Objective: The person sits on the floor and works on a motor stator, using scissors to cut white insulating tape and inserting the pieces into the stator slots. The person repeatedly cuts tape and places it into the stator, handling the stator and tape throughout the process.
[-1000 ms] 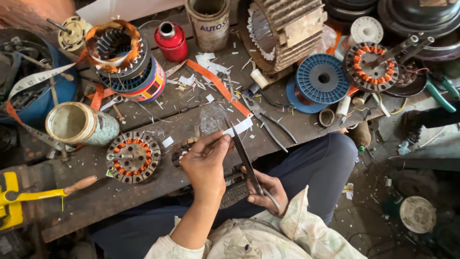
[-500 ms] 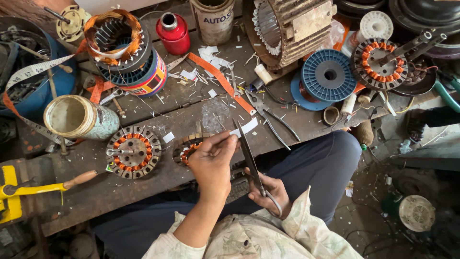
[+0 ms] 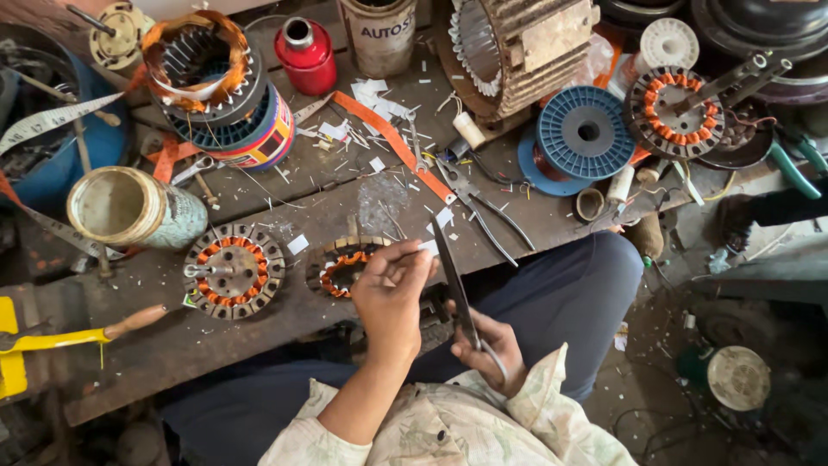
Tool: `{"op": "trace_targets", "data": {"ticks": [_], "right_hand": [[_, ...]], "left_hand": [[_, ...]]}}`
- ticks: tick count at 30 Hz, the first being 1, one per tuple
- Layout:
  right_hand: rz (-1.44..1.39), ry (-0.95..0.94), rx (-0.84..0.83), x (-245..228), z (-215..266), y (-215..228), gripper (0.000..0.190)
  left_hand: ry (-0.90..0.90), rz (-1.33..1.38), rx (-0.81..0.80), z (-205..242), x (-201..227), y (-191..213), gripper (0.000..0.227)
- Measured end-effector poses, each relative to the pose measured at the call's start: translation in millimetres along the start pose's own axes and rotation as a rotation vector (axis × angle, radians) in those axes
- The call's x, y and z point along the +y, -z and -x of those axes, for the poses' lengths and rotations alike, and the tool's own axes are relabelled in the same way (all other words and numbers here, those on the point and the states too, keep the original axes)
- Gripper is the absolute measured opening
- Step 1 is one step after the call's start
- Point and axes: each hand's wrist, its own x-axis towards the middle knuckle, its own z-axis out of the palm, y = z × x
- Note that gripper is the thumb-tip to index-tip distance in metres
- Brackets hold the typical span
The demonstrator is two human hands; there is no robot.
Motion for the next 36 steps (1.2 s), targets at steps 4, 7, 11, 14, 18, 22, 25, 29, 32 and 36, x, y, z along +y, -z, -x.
{"op": "trace_targets", "data": {"ticks": [4, 7, 11, 14, 18, 22, 25, 29, 32, 36], "right_hand": [[-0.090, -0.010, 0.055, -9, -2, -2, 0.076], [-0.072, -0.016, 0.016, -18, 0, -8, 0.077], [0.012, 0.006, -0.063, -37, 11, -20, 0.080], [-0.077, -0.004, -0.135, -48, 11, -27, 0.080], [-0.063, 0.023, -0.189, -52, 9, -33, 0.079], [-0.038, 0.028, -0.227, -52, 7, -35, 0.077], [0.012, 0.048, -0.224, -50, 4, -34, 0.076], [0.078, 0.055, -0.223, -49, 1, -33, 0.077], [0.103, 0.034, -0.216, -50, 1, -30, 0.077], [0.107, 0.023, -0.203, -49, 1, -29, 0.076]], "left_hand": [[-0.063, 0.024, -0.038, 10, 14, 3, 0.012], [-0.113, -0.014, -0.111, 16, 26, 4, 0.016], [-0.095, -0.014, -0.140, 15, 35, 1, 0.028], [-0.039, -0.043, -0.133, 11, 36, 6, 0.022], [0.004, -0.063, -0.091, 7, 35, 8, 0.019], [0.008, -0.016, -0.024, 6, 37, 9, 0.023], [0.013, -0.003, 0.003, 8, 38, 8, 0.020], [0.012, 0.001, 0.031, 8, 40, 6, 0.018], [0.005, -0.009, 0.035, 8, 42, 5, 0.018], [-0.017, -0.027, 0.022, 8, 42, 3, 0.020]]}}
